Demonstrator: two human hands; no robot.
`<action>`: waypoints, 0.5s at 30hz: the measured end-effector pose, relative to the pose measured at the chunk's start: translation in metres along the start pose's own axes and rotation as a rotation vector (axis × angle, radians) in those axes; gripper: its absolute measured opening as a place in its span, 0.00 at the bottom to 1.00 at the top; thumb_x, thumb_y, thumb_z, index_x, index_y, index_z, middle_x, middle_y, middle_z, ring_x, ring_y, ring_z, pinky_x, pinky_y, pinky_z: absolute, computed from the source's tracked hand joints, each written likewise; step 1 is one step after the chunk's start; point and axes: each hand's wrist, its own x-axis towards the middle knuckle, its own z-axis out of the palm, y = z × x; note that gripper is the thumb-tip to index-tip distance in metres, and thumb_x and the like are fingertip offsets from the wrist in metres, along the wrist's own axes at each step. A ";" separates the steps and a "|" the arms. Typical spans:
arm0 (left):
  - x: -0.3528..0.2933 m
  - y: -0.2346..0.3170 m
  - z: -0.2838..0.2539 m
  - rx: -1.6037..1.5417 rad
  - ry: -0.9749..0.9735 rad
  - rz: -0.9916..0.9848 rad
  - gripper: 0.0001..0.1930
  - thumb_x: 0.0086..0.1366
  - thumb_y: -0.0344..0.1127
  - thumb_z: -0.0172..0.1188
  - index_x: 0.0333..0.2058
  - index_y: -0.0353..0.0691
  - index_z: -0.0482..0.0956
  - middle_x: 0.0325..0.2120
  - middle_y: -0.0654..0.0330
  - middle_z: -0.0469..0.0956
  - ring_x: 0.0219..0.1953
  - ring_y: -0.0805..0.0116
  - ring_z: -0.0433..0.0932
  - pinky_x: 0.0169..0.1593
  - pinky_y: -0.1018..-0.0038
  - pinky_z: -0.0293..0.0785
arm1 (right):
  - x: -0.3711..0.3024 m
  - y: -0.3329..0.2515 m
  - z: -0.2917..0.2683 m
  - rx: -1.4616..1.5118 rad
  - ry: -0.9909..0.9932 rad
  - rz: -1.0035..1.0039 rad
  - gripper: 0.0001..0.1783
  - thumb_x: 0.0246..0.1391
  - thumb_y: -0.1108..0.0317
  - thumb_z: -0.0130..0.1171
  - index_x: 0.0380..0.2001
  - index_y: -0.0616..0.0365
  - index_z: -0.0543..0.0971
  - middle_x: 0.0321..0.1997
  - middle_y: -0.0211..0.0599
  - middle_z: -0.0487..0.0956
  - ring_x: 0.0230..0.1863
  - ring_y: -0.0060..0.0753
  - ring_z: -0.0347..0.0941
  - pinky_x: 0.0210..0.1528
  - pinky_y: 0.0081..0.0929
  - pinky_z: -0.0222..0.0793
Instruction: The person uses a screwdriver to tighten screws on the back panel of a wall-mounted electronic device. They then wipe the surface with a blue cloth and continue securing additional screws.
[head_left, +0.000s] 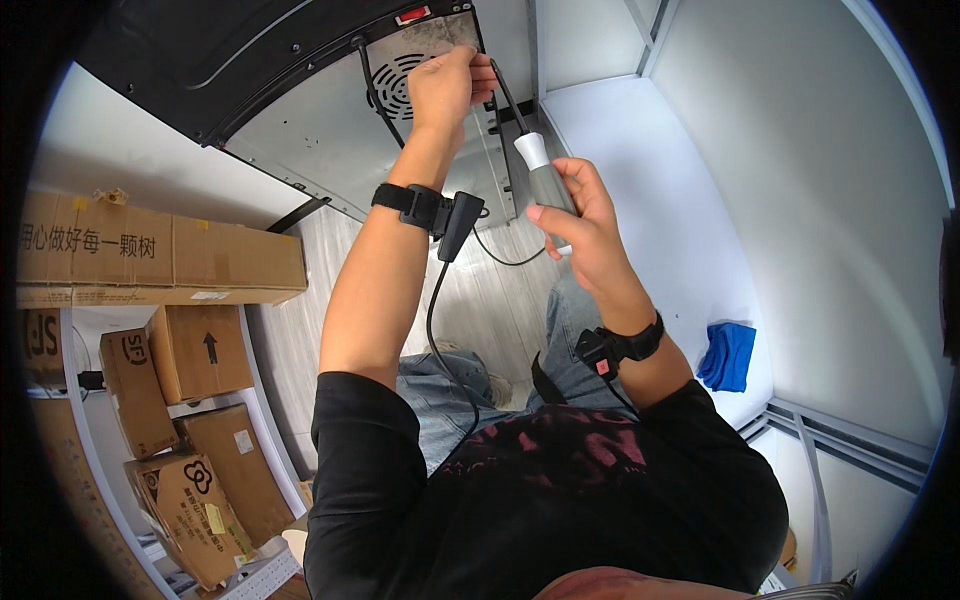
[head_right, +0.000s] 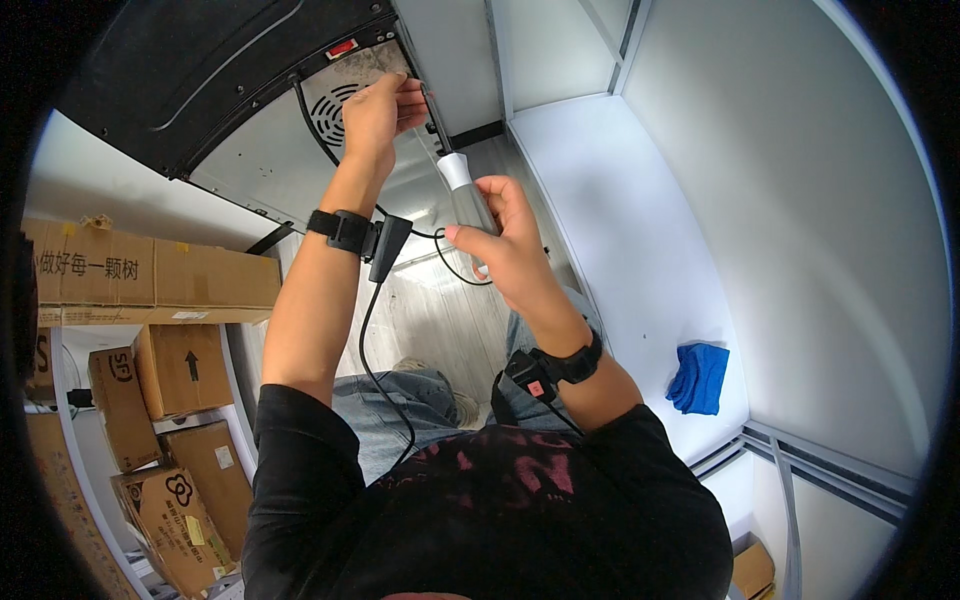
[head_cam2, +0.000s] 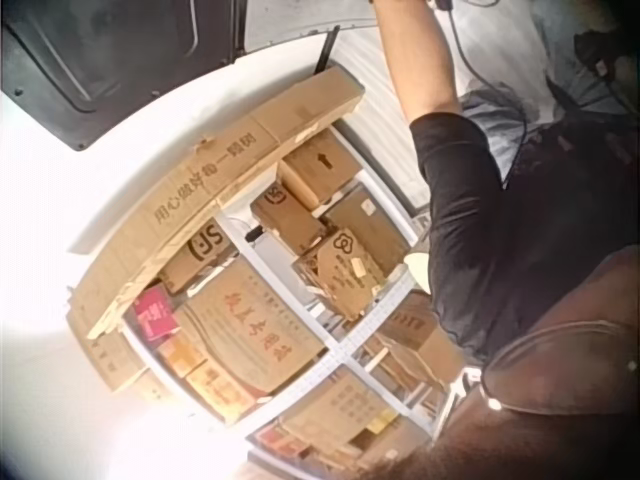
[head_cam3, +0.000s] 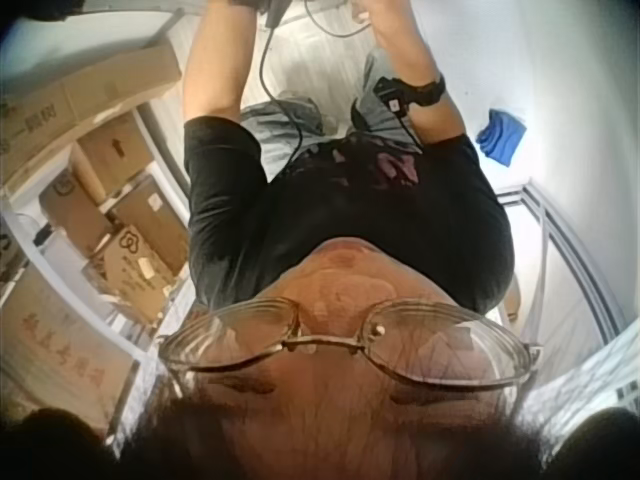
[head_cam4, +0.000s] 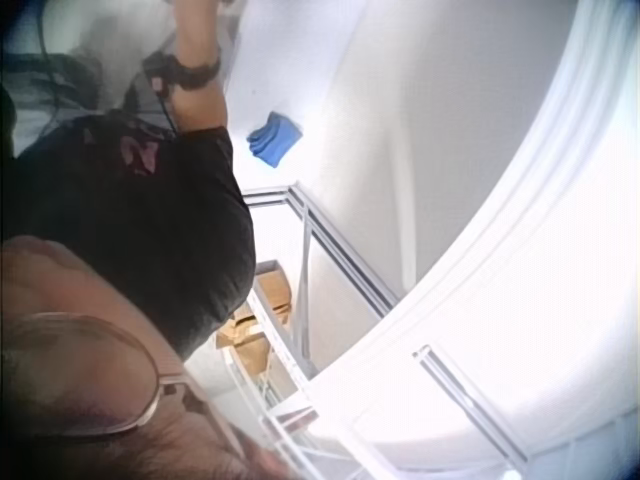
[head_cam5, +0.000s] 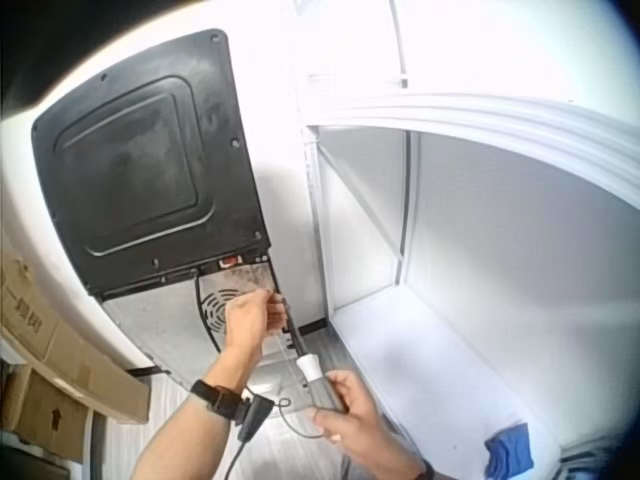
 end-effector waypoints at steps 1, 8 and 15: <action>0.000 0.000 -0.001 0.007 -0.011 -0.014 0.12 0.61 0.38 0.52 0.31 0.33 0.78 0.27 0.56 0.80 0.25 0.69 0.78 0.32 0.75 0.75 | 0.000 0.000 0.000 -0.002 0.001 -0.007 0.28 0.43 0.76 0.61 0.48 0.64 0.62 0.39 0.40 0.70 0.26 0.17 0.65 0.16 0.16 0.56; -0.003 -0.002 -0.016 -0.074 -0.221 -0.154 0.20 0.69 0.44 0.40 0.41 0.33 0.75 0.36 0.55 0.80 0.33 0.66 0.80 0.36 0.74 0.76 | 0.000 -0.001 0.005 0.031 -0.025 -0.001 0.26 0.44 0.75 0.61 0.47 0.63 0.63 0.35 0.37 0.70 0.24 0.17 0.65 0.16 0.15 0.56; -0.009 0.001 -0.012 -0.110 -0.234 -0.145 0.20 0.70 0.40 0.35 0.43 0.33 0.74 0.37 0.55 0.80 0.37 0.66 0.79 0.41 0.75 0.74 | 0.004 0.001 0.012 0.036 -0.014 0.004 0.26 0.44 0.75 0.61 0.46 0.63 0.63 0.33 0.36 0.70 0.24 0.17 0.64 0.16 0.16 0.56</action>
